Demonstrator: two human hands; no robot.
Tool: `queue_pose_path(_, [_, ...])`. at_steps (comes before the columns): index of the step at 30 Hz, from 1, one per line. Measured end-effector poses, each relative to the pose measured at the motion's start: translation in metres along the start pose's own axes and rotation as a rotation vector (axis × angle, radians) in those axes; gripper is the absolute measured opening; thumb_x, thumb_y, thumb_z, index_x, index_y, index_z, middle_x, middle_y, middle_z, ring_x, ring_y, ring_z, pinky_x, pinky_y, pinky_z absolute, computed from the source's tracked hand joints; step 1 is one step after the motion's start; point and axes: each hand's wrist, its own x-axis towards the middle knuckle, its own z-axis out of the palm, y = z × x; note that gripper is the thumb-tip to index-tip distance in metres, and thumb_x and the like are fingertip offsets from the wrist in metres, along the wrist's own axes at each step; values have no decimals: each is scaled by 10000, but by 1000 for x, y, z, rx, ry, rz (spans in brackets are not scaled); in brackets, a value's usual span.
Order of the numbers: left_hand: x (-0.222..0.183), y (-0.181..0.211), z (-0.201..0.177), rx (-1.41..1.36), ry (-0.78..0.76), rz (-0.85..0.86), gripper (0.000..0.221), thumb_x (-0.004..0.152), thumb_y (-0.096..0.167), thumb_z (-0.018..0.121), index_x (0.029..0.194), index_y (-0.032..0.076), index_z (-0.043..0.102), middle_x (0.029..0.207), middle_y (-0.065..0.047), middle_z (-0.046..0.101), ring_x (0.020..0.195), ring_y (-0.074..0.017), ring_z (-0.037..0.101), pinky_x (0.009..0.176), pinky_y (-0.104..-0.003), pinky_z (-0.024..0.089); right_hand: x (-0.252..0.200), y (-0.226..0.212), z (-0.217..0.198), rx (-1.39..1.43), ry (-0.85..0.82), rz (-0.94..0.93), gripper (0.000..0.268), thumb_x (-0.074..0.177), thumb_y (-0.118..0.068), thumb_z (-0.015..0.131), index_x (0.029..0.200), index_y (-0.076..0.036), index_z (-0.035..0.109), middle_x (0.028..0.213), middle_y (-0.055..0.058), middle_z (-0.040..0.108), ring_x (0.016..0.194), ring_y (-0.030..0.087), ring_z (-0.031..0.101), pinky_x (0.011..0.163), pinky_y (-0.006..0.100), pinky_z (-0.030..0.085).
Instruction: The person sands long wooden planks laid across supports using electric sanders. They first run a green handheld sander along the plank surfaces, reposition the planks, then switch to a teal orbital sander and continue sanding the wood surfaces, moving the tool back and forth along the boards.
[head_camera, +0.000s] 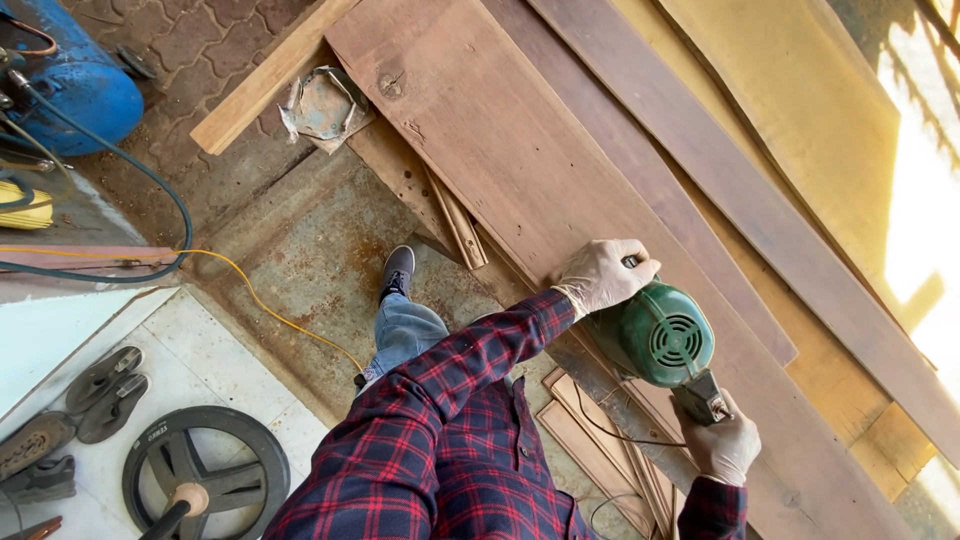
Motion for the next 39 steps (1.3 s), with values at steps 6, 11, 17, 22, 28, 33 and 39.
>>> queue_pose_path(6, [1, 4, -19, 17, -22, 33, 208, 877, 303, 708, 830, 101, 729, 764, -87, 758, 691, -218, 739, 645, -344, 599, 7, -4, 5, 1, 6, -23, 558, 715, -511, 878, 1167, -199, 779, 870, 81, 783, 757, 257, 760, 725, 399, 599])
queue_pose_path(11, [9, -7, -33, 65, -74, 29, 225, 906, 324, 682, 844, 112, 726, 784, -79, 769, 688, -218, 754, 643, -343, 601, 7, -17, 14, -25, 7, -17, 582, 691, -516, 895, 1161, -191, 778, 882, 93, 784, 772, 255, 765, 731, 398, 604])
queue_pose_path(17, [28, -9, -76, 15, 40, -24, 224, 862, 339, 706, 835, 121, 751, 734, -64, 764, 672, -205, 745, 628, -336, 590, 18, -76, 13, 3, 11, -48, 564, 697, -495, 895, 1151, -181, 782, 884, 107, 783, 791, 279, 763, 743, 414, 604])
queue_pose_path(22, [52, -14, -124, 49, 141, -26, 228, 845, 350, 721, 824, 127, 761, 734, -62, 763, 682, -208, 733, 648, -355, 584, 40, -131, 13, 35, 17, -111, 586, 673, -489, 898, 1153, -174, 778, 873, 120, 777, 789, 296, 759, 739, 427, 601])
queue_pose_path(28, [85, -18, -196, 24, 173, -106, 247, 847, 367, 701, 835, 128, 762, 726, -64, 765, 682, -205, 734, 623, -364, 576, 67, -206, 22, 39, 3, -163, 586, 665, -496, 902, 1134, -166, 781, 863, 134, 774, 789, 315, 755, 730, 437, 597])
queue_pose_path(33, [119, -30, -253, 47, 219, -115, 254, 852, 368, 705, 811, 123, 754, 711, -65, 763, 664, -214, 721, 585, -370, 549, 91, -273, 26, 34, -9, -200, 568, 668, -497, 902, 1114, -165, 784, 856, 137, 772, 786, 321, 752, 719, 441, 595])
queue_pose_path(39, [160, -50, -323, 39, 318, -40, 223, 839, 344, 726, 785, 129, 748, 706, -52, 766, 644, -170, 731, 585, -329, 560, 119, -351, 31, 55, -17, -275, 532, 677, -475, 898, 1088, -158, 785, 842, 134, 769, 767, 314, 751, 711, 435, 593])
